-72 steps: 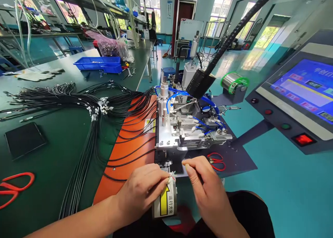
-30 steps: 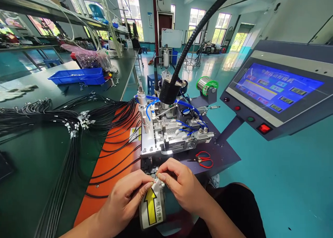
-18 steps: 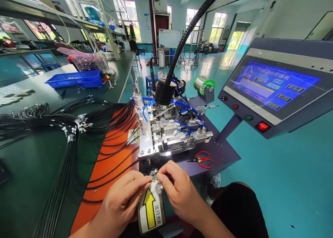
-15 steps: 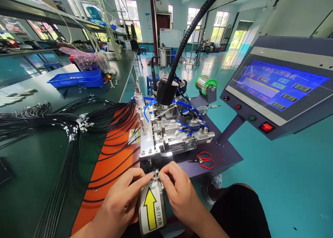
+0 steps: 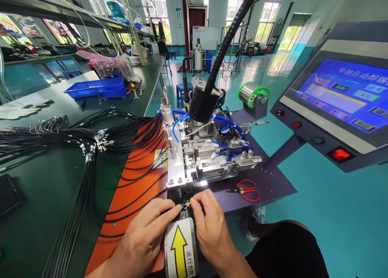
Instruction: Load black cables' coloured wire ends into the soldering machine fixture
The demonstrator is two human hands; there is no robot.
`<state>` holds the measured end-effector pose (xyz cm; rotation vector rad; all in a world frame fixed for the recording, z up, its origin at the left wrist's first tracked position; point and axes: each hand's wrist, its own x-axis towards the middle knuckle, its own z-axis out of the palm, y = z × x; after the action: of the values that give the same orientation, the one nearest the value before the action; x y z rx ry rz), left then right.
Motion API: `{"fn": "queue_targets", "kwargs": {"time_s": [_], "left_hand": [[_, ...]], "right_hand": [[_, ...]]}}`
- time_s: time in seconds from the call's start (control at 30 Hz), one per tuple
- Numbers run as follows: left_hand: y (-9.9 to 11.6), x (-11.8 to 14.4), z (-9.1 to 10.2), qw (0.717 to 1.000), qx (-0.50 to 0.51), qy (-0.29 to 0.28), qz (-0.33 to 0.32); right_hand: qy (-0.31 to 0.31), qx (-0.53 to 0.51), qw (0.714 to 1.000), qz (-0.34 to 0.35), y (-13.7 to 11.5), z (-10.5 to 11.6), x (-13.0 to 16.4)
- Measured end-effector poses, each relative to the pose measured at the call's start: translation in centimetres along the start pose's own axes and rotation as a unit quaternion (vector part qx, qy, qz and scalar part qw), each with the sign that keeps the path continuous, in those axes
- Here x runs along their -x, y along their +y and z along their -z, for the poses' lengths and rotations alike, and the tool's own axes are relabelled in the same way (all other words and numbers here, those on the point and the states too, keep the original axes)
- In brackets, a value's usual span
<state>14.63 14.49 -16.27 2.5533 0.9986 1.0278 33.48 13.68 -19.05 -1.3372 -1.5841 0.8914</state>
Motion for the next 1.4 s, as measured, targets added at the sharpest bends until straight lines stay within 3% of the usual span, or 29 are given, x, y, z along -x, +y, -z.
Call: {"fn": "queue_targets", "kwargs": {"time_s": [1.4], "left_hand": [[-0.12, 0.20, -0.47, 0.999, -0.026, 0.006, 0.031]], "right_hand": [[0.011, 0.030, 0.999, -0.022, 0.62, -0.55, 0.22]]}}
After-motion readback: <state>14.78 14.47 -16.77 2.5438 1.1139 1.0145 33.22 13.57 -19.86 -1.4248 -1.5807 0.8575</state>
